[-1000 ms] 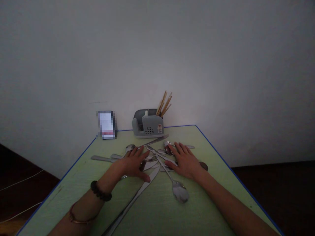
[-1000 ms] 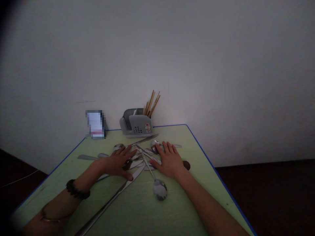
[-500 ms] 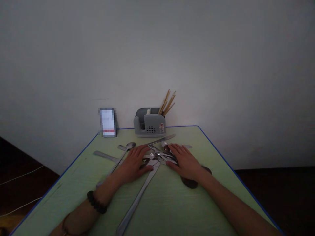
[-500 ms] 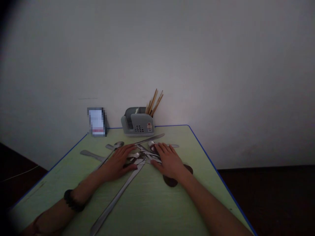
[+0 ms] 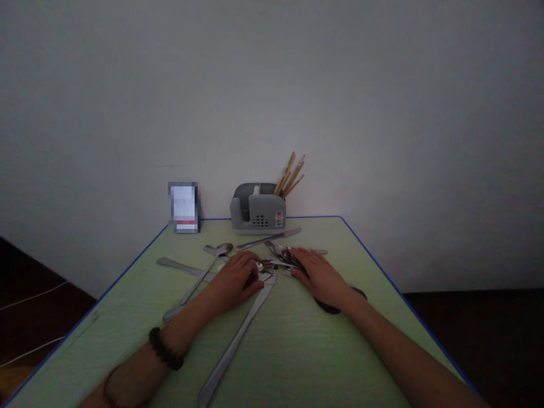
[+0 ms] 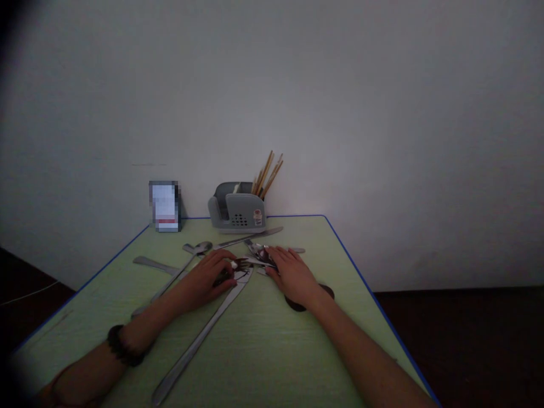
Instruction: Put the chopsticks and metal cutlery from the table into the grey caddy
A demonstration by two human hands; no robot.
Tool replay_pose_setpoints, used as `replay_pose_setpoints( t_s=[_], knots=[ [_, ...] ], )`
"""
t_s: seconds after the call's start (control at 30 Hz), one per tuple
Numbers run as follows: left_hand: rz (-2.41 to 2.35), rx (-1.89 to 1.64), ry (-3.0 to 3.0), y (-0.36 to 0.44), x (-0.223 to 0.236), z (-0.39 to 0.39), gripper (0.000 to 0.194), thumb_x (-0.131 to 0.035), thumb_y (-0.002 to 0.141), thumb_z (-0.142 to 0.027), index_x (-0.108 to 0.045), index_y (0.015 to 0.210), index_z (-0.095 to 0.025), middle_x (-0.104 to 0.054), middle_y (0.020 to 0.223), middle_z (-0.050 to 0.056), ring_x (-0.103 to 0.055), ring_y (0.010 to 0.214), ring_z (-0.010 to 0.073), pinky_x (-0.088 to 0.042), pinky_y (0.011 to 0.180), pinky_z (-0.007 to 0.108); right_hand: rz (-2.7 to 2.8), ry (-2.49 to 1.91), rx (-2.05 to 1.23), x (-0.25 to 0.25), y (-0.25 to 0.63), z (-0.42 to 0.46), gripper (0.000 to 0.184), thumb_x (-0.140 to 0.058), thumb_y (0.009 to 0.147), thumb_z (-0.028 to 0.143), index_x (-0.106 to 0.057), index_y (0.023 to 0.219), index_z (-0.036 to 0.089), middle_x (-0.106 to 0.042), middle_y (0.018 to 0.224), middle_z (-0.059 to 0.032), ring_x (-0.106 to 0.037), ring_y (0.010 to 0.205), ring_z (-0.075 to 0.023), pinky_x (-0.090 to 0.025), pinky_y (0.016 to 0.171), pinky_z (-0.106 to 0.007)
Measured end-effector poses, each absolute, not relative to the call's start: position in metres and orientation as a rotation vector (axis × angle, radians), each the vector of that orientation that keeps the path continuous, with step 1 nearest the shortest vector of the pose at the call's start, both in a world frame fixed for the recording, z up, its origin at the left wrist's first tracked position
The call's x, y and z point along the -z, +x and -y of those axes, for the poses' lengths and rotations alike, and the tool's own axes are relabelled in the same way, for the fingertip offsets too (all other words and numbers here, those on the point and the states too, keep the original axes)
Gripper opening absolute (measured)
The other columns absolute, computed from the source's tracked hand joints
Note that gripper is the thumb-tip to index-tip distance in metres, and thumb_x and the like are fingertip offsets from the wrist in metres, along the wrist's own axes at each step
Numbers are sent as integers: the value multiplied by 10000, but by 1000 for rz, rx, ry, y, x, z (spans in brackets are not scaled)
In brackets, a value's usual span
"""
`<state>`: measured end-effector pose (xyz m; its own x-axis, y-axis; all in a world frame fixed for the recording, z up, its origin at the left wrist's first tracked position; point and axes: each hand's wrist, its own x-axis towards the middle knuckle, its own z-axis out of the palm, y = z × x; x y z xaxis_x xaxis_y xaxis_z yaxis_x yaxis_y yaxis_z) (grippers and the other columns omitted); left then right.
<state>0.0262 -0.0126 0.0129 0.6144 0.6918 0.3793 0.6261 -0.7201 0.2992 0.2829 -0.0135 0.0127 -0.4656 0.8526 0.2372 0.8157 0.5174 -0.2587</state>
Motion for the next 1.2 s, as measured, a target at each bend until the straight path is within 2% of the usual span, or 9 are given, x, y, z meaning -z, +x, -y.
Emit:
replay_pose_setpoints(
  t_s=[0.33, 0.57, 0.83, 0.97, 1.07, 1.2],
  knots=[
    [-1177, -552, 2625, 28, -21, 19, 112, -568, 824, -292, -526, 801, -191, -593, 1103, 96, -541, 1027, 224, -452, 901, 369, 2357, -1436, -72, -14, 281, 16, 448, -415, 926, 343, -442, 1331, 153, -550, 1290, -138, -487, 1191, -253, -370, 1000, -434],
    [-1168, -539, 2643, 27, -18, 15, 143, -507, 882, -310, -546, 964, -200, -612, 1083, 80, -548, 1016, 224, -466, 885, 375, 2323, -1618, 3, -21, 277, 19, 431, -415, 926, 359, -462, 1308, 165, -587, 1141, -141, -527, 1028, -267, -396, 895, -402],
    [-1139, -537, 2625, 26, -16, 15, 192, -501, 890, -331, -551, 1024, -204, -626, 1044, 69, -568, 968, 212, -468, 863, 357, 2348, -1709, -7, -25, 277, 19, 469, -421, 930, 378, -434, 1334, 140, -606, 1100, -138, -558, 957, -260, -409, 824, -362],
    [-1153, -559, 2627, 27, -15, 15, 229, -487, 897, -335, -548, 1068, -196, -639, 1055, 74, -571, 987, 216, -458, 891, 376, 2391, -1684, 10, -25, 278, 19, 403, -400, 942, 399, -507, 1269, 189, -615, 1059, -105, -573, 936, -238, -408, 805, -336],
    [-1211, -640, 2688, 27, -13, 14, 260, -467, 903, -330, -539, 1108, -187, -634, 1109, 83, -549, 1063, 228, -395, 994, 431, 2419, -1661, 27, -26, 278, 20, 366, -380, 952, 382, -550, 1223, 204, -615, 1021, -100, -577, 913, -225, -406, 795, -328],
    [-1554, -803, 2730, 24, -6, 10, 388, -442, 904, -350, -480, 1227, -139, -542, 1280, 143, -449, 1222, 276, -247, 1098, 518, 2431, -1644, 21, -27, 278, 21, 369, -386, 950, 372, -550, 1229, 193, -611, 1014, -108, -575, 903, -225, -409, 799, -335]
  ],
)
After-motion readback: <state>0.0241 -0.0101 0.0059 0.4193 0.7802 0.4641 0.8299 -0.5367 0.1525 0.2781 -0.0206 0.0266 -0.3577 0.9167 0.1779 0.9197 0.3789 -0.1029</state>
